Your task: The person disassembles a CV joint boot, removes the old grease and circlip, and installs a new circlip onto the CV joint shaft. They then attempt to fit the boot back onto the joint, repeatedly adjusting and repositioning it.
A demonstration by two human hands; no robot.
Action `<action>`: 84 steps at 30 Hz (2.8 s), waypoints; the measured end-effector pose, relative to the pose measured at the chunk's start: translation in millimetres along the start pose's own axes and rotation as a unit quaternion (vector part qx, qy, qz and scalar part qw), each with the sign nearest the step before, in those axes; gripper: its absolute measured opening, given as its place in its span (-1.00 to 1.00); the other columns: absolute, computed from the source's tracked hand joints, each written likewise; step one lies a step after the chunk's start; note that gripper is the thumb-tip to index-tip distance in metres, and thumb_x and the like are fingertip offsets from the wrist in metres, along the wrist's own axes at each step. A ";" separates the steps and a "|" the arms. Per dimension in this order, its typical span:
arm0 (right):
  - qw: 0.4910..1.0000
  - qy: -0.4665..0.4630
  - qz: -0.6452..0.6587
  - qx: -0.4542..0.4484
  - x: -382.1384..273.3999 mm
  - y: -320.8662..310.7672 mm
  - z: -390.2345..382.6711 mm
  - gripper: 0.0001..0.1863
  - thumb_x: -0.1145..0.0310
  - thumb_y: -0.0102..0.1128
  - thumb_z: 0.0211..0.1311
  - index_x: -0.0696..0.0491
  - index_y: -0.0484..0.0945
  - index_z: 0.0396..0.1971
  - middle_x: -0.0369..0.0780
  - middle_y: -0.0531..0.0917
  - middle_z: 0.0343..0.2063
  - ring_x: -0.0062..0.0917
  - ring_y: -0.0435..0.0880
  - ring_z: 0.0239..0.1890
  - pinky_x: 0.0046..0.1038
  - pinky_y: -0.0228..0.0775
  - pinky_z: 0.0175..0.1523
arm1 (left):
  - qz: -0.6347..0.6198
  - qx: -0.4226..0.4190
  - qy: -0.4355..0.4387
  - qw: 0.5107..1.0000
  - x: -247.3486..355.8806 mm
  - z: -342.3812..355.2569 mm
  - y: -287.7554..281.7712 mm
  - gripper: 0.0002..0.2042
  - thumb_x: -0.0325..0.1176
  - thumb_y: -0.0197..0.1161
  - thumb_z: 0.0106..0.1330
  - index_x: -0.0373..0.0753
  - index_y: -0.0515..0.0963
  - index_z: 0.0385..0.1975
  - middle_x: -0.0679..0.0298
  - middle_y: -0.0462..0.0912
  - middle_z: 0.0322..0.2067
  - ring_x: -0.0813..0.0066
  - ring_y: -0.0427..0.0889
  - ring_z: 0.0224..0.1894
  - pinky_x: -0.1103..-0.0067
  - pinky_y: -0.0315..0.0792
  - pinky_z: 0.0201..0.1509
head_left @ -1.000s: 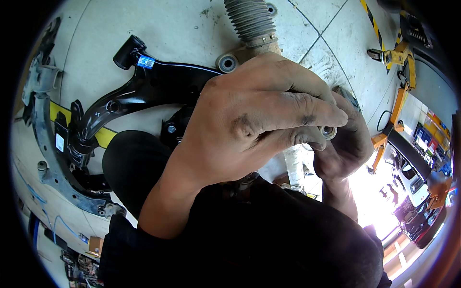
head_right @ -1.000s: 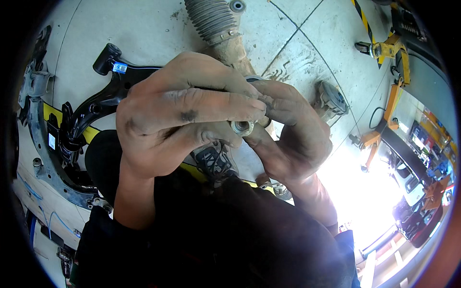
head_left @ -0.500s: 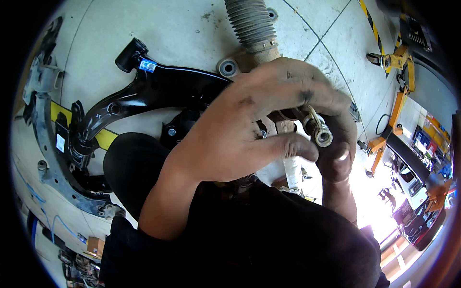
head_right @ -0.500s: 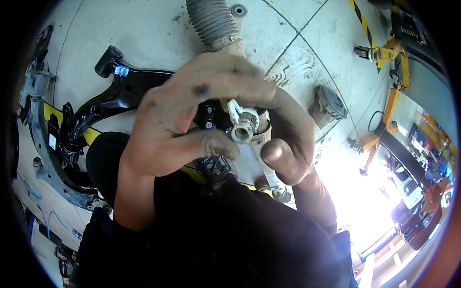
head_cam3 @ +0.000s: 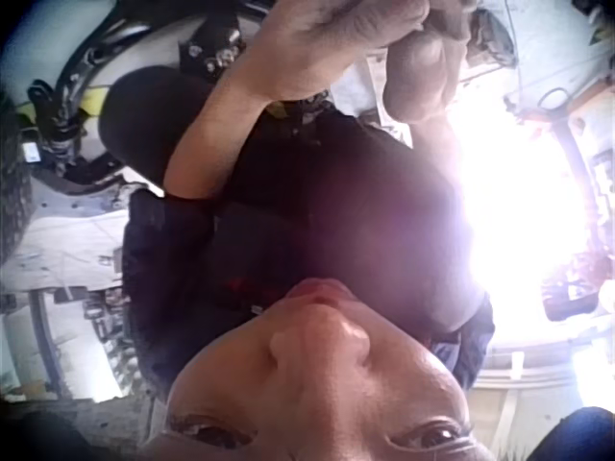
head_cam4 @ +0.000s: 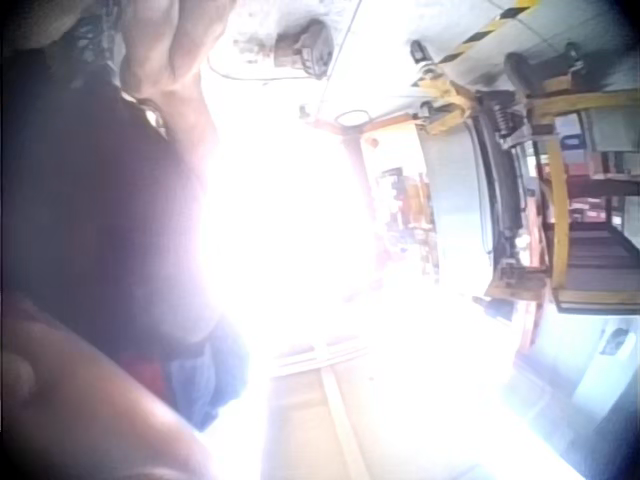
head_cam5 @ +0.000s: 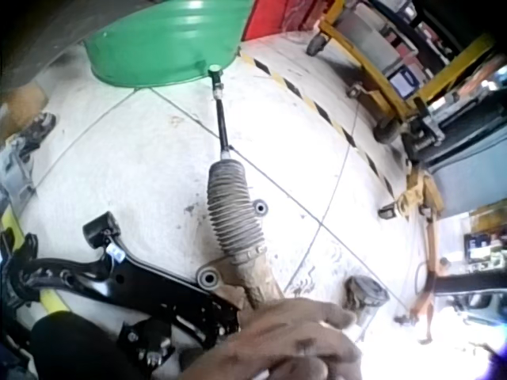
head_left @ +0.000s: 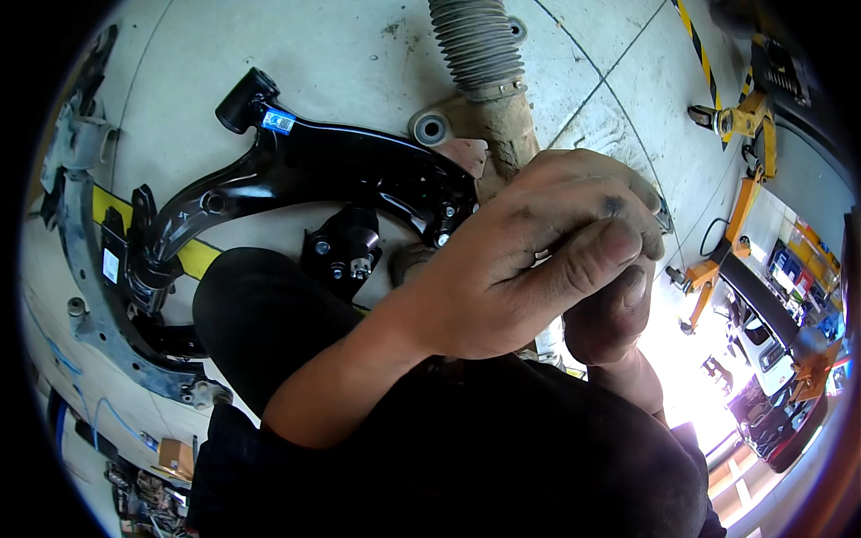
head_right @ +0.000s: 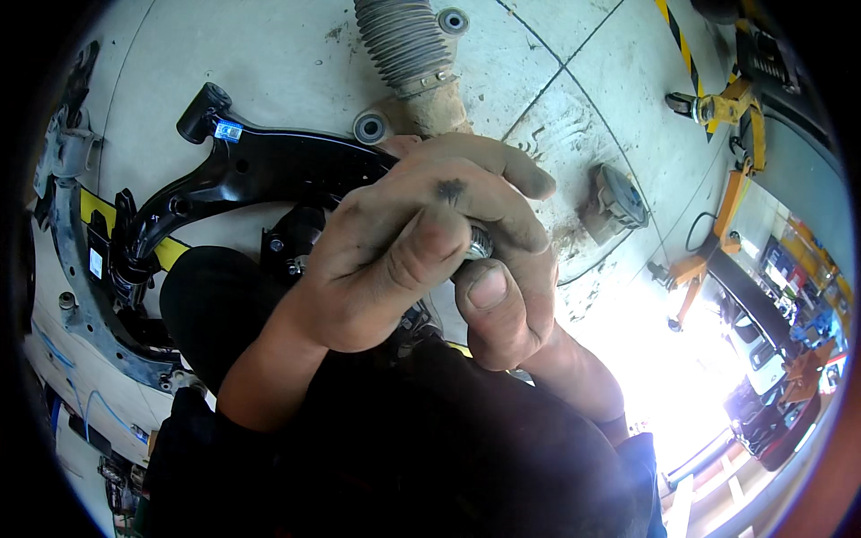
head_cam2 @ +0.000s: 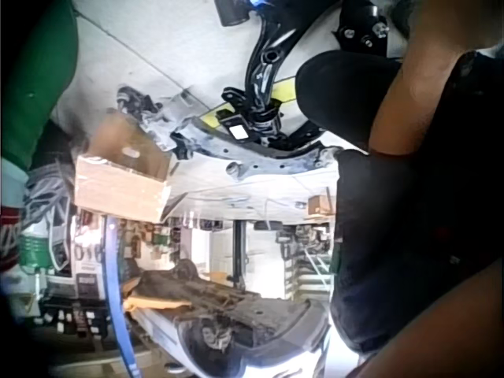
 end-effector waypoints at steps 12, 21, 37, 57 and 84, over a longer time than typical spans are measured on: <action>0.999 -0.037 -0.024 -0.001 1.5 1.3 2.4 -0.43 0.04 0.08 0.25 0.28 0.47 -0.01 -0.02 0.60 -0.17 -0.22 0.62 -0.14 -0.33 0.43 -0.02 | 0.024 0.113 0.028 0.993 -2.8 -7.3 4.2 -0.68 -0.13 -0.07 0.43 -0.16 0.51 -0.46 0.30 0.63 -0.50 0.29 0.58 -0.05 0.32 0.21 0.30; 0.999 -0.021 -0.023 -0.009 2.3 2.4 4.6 -0.35 -0.06 -0.06 0.26 0.29 0.44 0.03 -0.02 0.59 -0.10 -0.27 0.58 -0.06 -0.34 0.37 0.07 | 0.027 0.042 -0.034 0.998 -2.0 0.2 0.2 -0.72 -0.22 -0.03 0.37 -0.23 0.51 -0.47 0.24 0.63 -0.49 0.32 0.59 -0.09 0.37 0.41 0.08; 0.990 0.118 0.074 0.009 15.5 8.6 0.0 -0.03 -0.42 -0.46 0.31 0.28 0.39 0.13 -0.03 0.55 0.02 -0.39 0.50 0.06 -0.39 0.25 0.20 | -0.060 0.096 -0.052 0.992 -12.5 -10.4 4.1 -0.59 -0.13 -0.09 0.55 -0.29 0.54 -0.41 0.28 0.51 -0.32 0.51 0.49 -0.15 0.48 0.34 0.06; 0.996 -0.027 -0.063 0.048 -0.1 5.3 19.6 -0.56 0.08 0.02 0.27 0.25 0.47 -0.41 -0.11 0.55 -0.52 -0.36 0.58 -0.49 -0.46 0.41 -0.35 | 0.013 0.074 -0.124 0.989 -15.9 -6.6 4.2 -0.41 0.09 0.34 0.11 -0.35 0.47 -0.11 0.26 0.49 -0.36 0.45 0.50 -0.24 0.55 0.39 -0.14; 0.996 -0.001 -0.023 0.085 6.2 3.6 17.9 -0.29 -0.14 -0.35 0.32 0.26 0.51 -0.51 -0.03 0.59 -0.49 -0.18 0.63 -0.44 -0.39 0.47 -0.28 | -0.170 0.117 -0.156 0.966 -24.5 -18.4 8.8 -0.32 0.25 -0.12 0.42 -0.43 0.49 -0.19 0.12 0.45 -0.18 0.38 0.48 -0.12 0.50 0.33 0.03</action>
Point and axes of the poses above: each hand's wrist, its own z-axis towards the middle knuckle, its own y-axis out of the palm, x = y × z, the point moved 7 cm from there along z, towards the middle knuckle
